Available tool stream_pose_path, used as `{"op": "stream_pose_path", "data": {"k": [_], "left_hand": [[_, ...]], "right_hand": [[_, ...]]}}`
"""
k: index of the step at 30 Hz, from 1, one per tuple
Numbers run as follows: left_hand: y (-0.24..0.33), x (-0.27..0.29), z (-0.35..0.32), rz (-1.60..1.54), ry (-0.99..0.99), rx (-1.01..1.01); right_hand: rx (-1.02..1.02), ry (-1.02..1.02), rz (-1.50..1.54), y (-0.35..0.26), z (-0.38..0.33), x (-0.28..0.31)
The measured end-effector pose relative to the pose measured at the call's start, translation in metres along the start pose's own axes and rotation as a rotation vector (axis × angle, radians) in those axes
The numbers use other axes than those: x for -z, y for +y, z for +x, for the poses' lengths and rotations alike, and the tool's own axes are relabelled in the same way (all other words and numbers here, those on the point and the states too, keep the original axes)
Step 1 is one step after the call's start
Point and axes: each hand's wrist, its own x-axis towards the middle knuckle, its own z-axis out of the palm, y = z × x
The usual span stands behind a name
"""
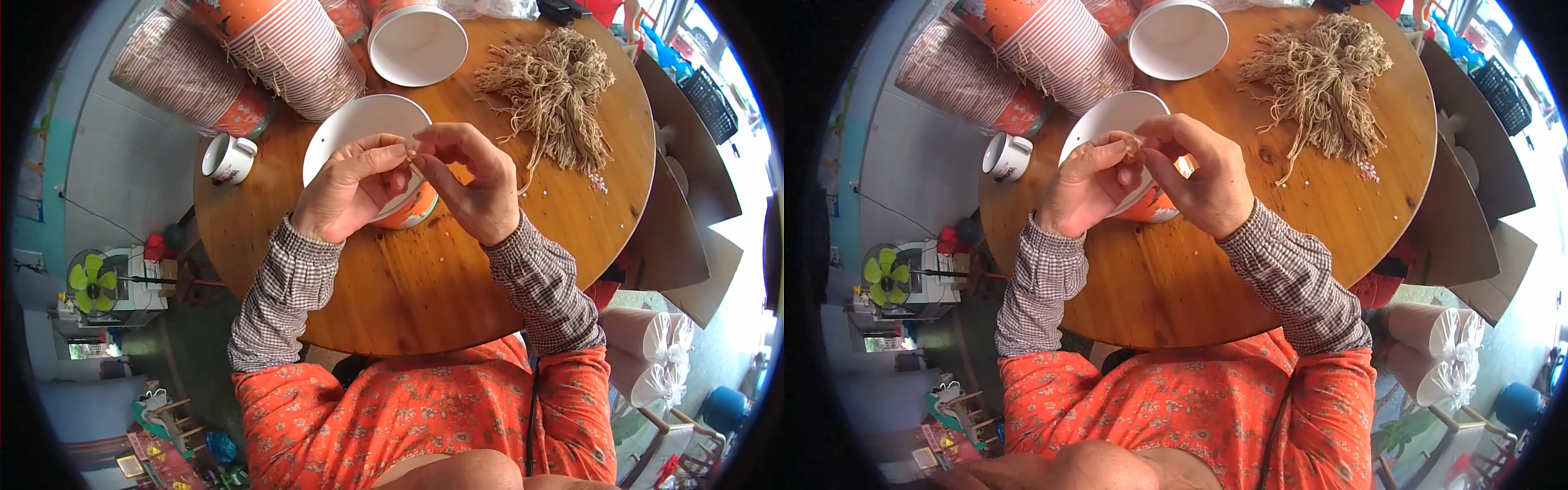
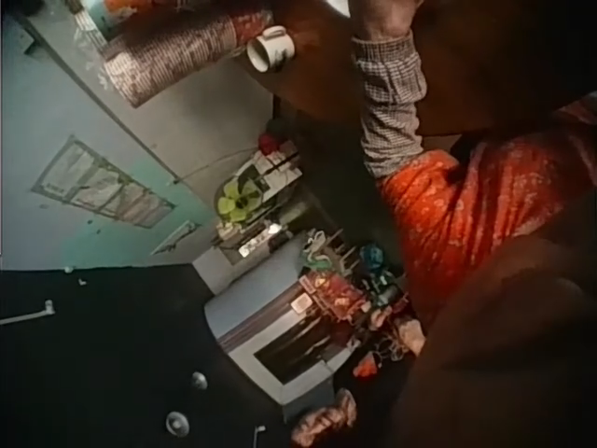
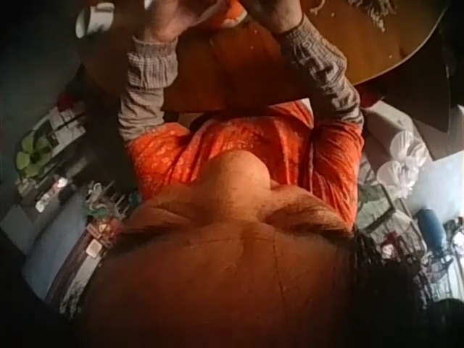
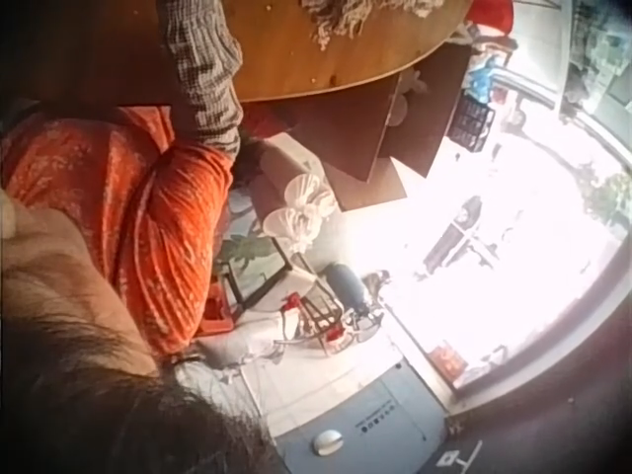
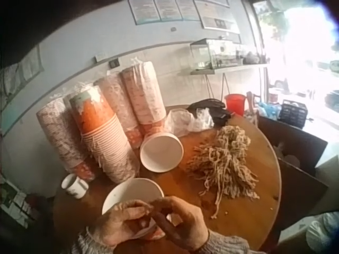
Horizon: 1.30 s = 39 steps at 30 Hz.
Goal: Tying a decorative or functional string around the top of paper containers.
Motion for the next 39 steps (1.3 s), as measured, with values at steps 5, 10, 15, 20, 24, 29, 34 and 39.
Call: {"op": "stream_pose_path", "data": {"k": [5, 10, 15, 20, 24, 29, 34, 39], "left_hand": [[-0.002, -0.001, -0.001, 0.005, 0.029, -0.017], [-0.008, -0.007, -0.003, 0.357, 0.133, -0.208], [-0.013, -0.009, -0.006, 0.816, 0.195, -0.503], [-0.015, -0.018, -0.01, 1.843, 0.277, -1.205], [-0.021, -0.01, -0.006, 1.647, 0.398, -1.137], [-0.019, -0.015, -0.008, 1.371, 0.283, -0.887], [-0.017, -0.024, -0.003, 0.994, 0.178, -0.614], [-0.013, -0.027, -0.002, 1.003, 0.211, -0.637]], "right_hand": [[0.004, 0.011, 0.007, -0.001, 0.002, 0.004], [0.015, 0.05, -0.002, 0.007, 0.003, 0.005], [-0.003, 0.125, -0.08, 0.006, 0.006, 0.008], [-0.357, 0.073, 0.168, 0.007, 0.007, 0.008], [-0.591, -0.06, 0.392, -0.01, 0.01, 0.013], [-0.549, -0.108, 0.309, -0.014, 0.006, 0.011], [-0.448, -0.102, 0.168, -0.019, 0.005, 0.01], [-0.474, -0.09, 0.445, -0.021, 0.011, 0.016]]}}
